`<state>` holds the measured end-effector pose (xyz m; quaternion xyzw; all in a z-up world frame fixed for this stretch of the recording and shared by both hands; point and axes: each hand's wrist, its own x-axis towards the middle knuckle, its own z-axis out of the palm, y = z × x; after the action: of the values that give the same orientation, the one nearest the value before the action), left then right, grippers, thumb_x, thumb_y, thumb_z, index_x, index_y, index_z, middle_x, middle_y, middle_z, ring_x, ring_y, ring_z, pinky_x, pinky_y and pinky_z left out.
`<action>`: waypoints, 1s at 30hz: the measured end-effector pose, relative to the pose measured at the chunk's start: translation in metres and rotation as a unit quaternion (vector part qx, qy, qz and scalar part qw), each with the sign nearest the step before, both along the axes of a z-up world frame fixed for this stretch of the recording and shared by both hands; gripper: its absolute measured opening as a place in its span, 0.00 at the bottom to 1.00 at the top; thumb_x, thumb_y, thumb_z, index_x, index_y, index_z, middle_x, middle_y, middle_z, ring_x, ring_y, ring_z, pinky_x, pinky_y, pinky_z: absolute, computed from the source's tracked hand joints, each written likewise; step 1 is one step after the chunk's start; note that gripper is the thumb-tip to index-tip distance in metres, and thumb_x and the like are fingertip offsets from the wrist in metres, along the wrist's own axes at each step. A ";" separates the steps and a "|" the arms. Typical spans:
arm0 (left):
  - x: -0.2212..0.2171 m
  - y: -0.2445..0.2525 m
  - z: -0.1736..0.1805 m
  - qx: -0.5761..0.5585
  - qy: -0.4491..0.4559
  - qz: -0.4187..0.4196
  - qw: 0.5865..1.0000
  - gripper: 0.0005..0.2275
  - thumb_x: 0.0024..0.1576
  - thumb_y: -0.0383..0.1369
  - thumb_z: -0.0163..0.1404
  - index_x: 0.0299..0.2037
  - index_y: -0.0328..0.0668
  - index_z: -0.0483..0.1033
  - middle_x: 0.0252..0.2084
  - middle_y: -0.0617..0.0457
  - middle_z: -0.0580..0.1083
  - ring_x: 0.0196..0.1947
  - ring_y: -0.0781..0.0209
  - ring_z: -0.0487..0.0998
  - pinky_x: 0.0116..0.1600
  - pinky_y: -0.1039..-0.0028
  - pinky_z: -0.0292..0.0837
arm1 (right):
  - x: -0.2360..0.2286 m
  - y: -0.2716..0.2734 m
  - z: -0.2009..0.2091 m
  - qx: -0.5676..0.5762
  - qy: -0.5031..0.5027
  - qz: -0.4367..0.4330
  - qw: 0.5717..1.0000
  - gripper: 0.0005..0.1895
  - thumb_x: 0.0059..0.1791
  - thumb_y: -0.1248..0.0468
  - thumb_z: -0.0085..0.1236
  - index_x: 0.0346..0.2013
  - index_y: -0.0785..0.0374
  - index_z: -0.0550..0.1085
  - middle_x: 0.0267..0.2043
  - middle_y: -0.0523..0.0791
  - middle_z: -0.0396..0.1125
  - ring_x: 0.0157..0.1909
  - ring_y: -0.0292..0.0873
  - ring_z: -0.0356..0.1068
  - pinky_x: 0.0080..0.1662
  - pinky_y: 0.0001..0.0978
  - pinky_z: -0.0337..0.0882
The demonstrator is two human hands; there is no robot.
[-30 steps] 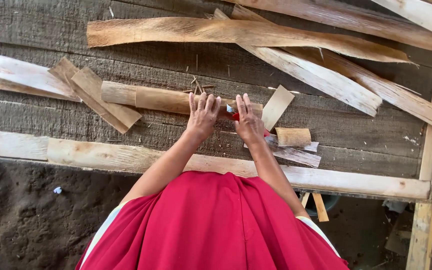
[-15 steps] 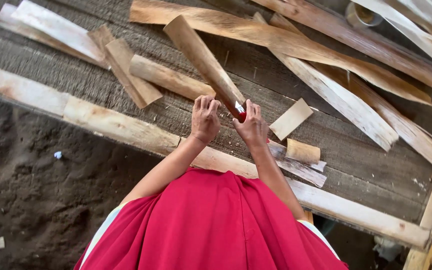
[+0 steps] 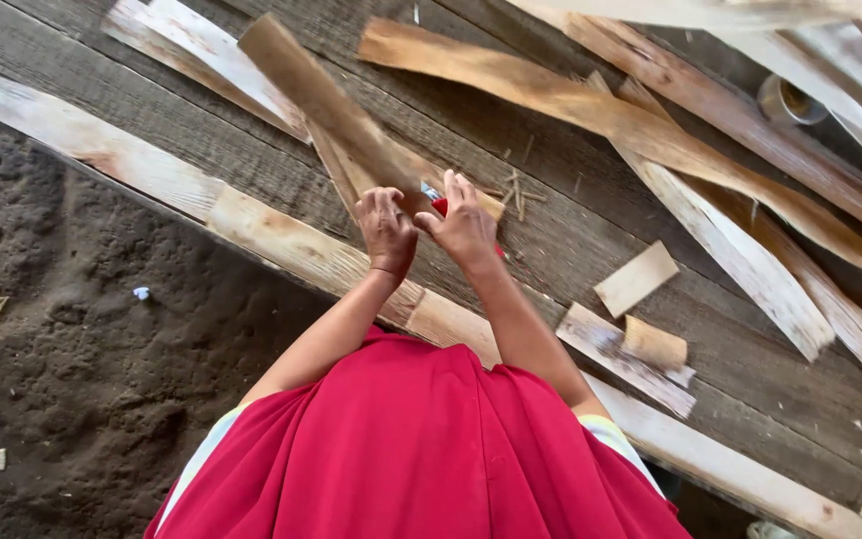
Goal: The person uses a red utility knife to shave thin strips from small wooden planks on a wooden workbench. They repeatedly scrape the blade along the wood surfaces, creating shavings, and then arrange the treated planks into a neat stack.
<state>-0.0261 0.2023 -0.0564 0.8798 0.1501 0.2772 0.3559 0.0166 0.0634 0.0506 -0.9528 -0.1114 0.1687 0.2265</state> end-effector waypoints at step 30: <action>0.070 0.189 0.056 -0.543 0.053 0.079 0.834 0.23 0.57 0.31 0.58 0.62 0.30 0.67 0.51 0.39 0.71 0.54 0.51 0.70 0.57 0.60 0.69 | 0.091 0.174 -0.046 -0.087 0.112 0.032 0.989 0.34 0.50 0.48 0.58 0.70 0.38 0.61 0.66 0.39 0.62 0.64 0.52 0.68 0.61 0.57 0.70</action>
<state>0.0441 0.3911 -0.0004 0.5435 0.3641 0.1311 0.7449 0.1072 0.2375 0.0047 -0.9399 -0.1012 0.2902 0.1486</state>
